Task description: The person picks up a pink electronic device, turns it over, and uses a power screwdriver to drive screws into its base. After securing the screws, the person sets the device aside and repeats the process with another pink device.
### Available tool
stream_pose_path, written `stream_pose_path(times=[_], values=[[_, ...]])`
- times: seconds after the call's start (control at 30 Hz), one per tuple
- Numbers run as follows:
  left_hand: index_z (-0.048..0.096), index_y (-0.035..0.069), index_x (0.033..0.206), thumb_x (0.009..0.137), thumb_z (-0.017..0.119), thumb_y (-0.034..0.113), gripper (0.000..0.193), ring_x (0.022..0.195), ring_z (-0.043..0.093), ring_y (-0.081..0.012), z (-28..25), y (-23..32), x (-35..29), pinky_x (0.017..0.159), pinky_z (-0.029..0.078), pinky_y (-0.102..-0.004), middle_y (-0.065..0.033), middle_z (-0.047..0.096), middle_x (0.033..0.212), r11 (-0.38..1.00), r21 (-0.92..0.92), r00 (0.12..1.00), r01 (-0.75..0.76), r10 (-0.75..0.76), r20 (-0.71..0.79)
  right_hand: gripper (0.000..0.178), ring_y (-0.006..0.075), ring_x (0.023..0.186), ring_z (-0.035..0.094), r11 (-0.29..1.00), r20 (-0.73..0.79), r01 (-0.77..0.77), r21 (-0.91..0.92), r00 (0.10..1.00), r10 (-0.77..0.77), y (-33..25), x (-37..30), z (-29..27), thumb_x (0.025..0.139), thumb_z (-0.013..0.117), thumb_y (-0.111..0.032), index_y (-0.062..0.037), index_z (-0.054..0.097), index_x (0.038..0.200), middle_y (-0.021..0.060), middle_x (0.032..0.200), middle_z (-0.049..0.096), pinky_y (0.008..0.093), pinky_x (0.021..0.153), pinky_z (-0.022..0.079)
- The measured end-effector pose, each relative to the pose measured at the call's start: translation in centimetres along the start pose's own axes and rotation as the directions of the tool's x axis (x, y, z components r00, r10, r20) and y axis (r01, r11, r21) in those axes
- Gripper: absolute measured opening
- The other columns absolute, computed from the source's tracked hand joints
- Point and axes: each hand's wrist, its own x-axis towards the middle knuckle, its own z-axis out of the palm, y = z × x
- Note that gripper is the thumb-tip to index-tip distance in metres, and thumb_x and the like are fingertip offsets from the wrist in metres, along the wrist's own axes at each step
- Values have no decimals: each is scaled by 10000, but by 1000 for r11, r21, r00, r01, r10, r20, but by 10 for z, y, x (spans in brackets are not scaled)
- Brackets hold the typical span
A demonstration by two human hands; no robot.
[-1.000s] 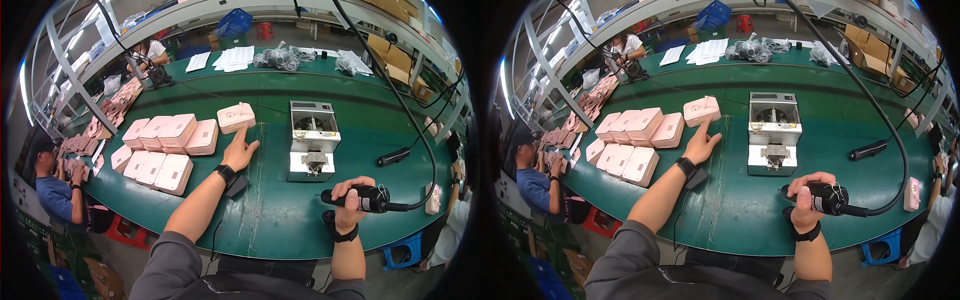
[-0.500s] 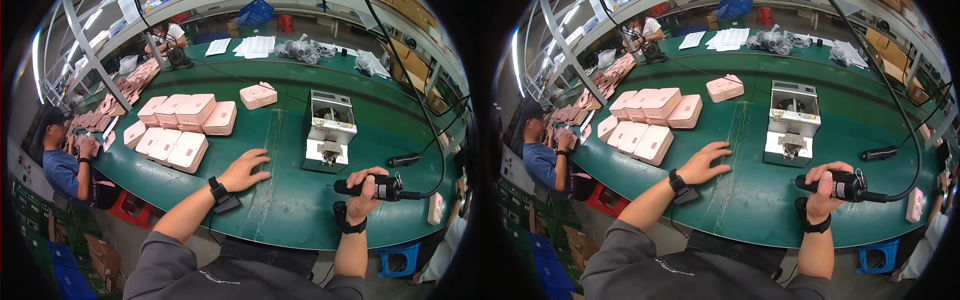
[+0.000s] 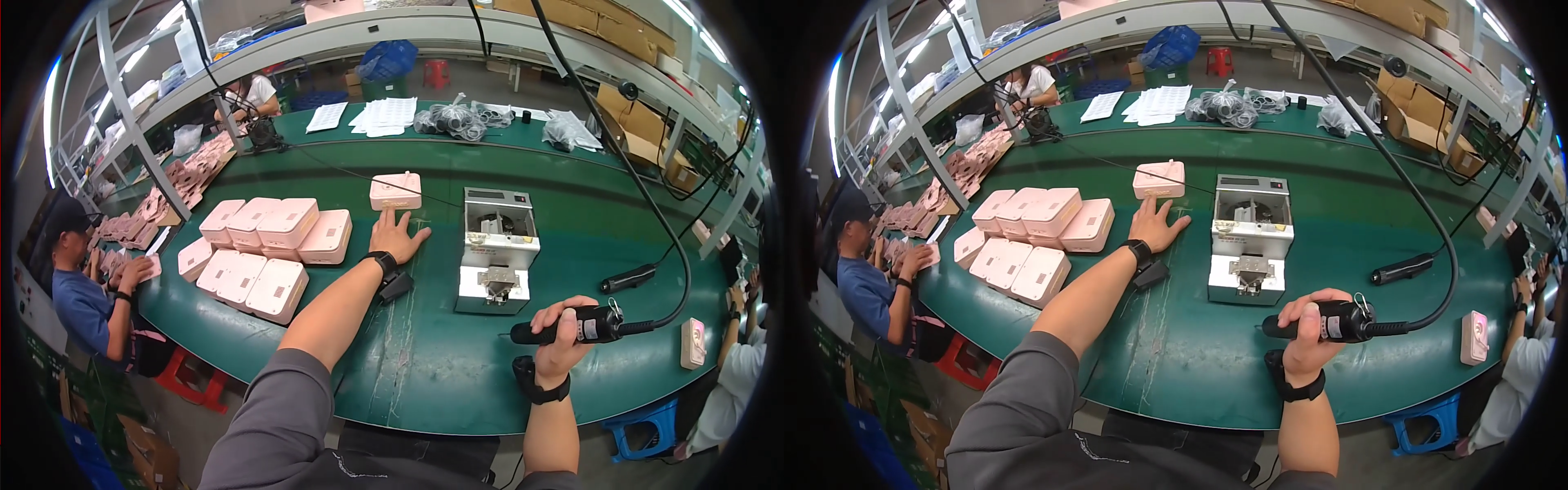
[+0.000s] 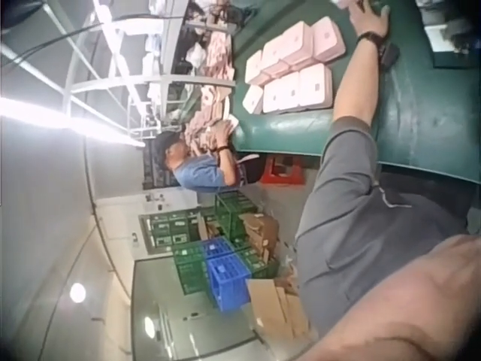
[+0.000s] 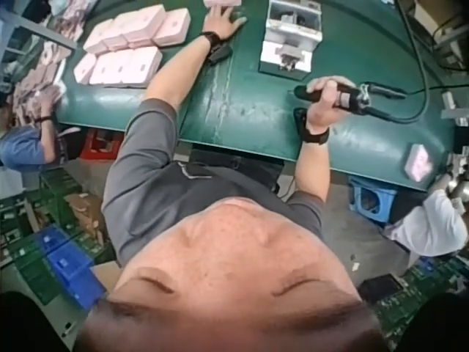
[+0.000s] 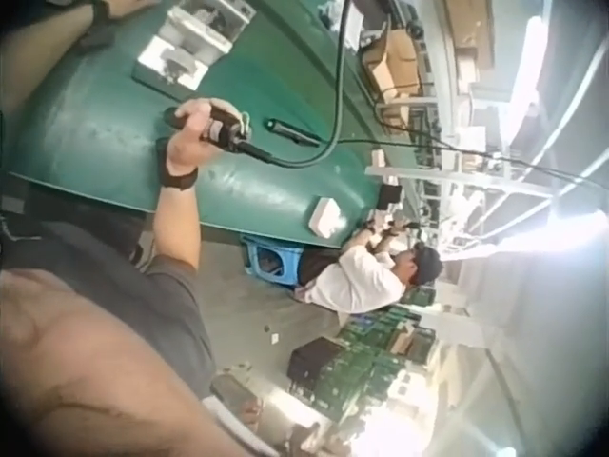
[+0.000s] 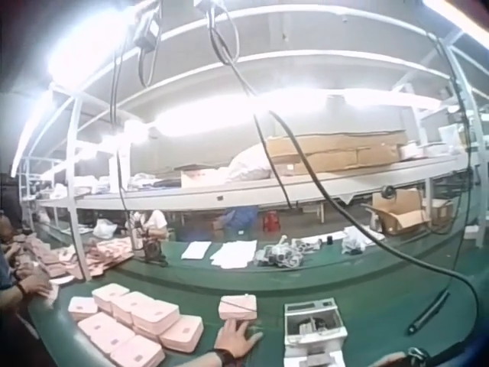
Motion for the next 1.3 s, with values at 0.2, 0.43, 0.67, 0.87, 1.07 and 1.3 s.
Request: stream_pose_path(times=[0.2, 0.43, 0.67, 0.87, 1.07, 1.3], values=[[401, 43, 1472, 910, 490, 637, 823, 1470, 249, -335, -3, -15, -16, 1208, 170, -451, -207, 295, 1569, 992, -28, 978, -125, 128, 166, 177, 165, 533, 493, 1000, -19, -23, -7, 1000, 23, 3, 2, 0, 942, 535, -155, -35, 480, 1059, 81, 706, 518, 328, 541, 464], [410, 41, 1456, 924, 568, 531, 740, 1447, 292, -369, -71, -13, -132, 1197, 227, -466, -221, 305, 1561, 945, -132, 924, -298, 321, 209, 196, 176, 538, 500, 999, -10, -34, 14, 999, 34, 5, 6, 3, 897, 533, -93, -13, 470, 1064, 94, 692, 521, 335, 544, 489], [511, 71, 1384, 852, 740, 300, 622, 1305, 462, -412, -166, -67, -193, 1098, 377, -484, -212, 462, 1436, 973, -63, 970, -222, 227, 83, 190, 176, 549, 501, 1000, 24, -9, 2, 1000, 9, 5, 1, 2, 914, 536, -117, -18, 486, 1067, 92, 706, 522, 335, 557, 483], [504, 74, 1395, 821, 749, 253, 650, 1335, 404, -451, -167, -94, -212, 1127, 332, -486, -270, 440, 1432, 946, 323, 998, -33, 48, -41, 195, 177, 559, 502, 1000, 56, 13, -21, 998, -11, 2, -4, -4, 950, 543, -179, -36, 501, 1075, 80, 711, 519, 337, 573, 467], [513, 110, 1394, 817, 743, 251, 637, 1360, 400, -416, -173, -43, -213, 1134, 337, -482, -235, 439, 1451, 932, 77, 931, -355, 344, 125, 188, 180, 558, 506, 999, 9, 16, -43, 1000, -16, 5, 4, 2, 950, 540, -178, -46, 501, 1078, 84, 715, 526, 347, 567, 468], [537, 137, 1377, 816, 744, 284, 616, 1388, 386, -384, -139, 47, -193, 1141, 339, -494, -192, 449, 1458, 663, -364, 642, -654, 741, 196, 174, 184, 547, 511, 999, -20, -8, -32, 1000, 7, 4, 2, -2, 950, 539, -185, -52, 497, 1054, 85, 713, 532, 353, 557, 470]])
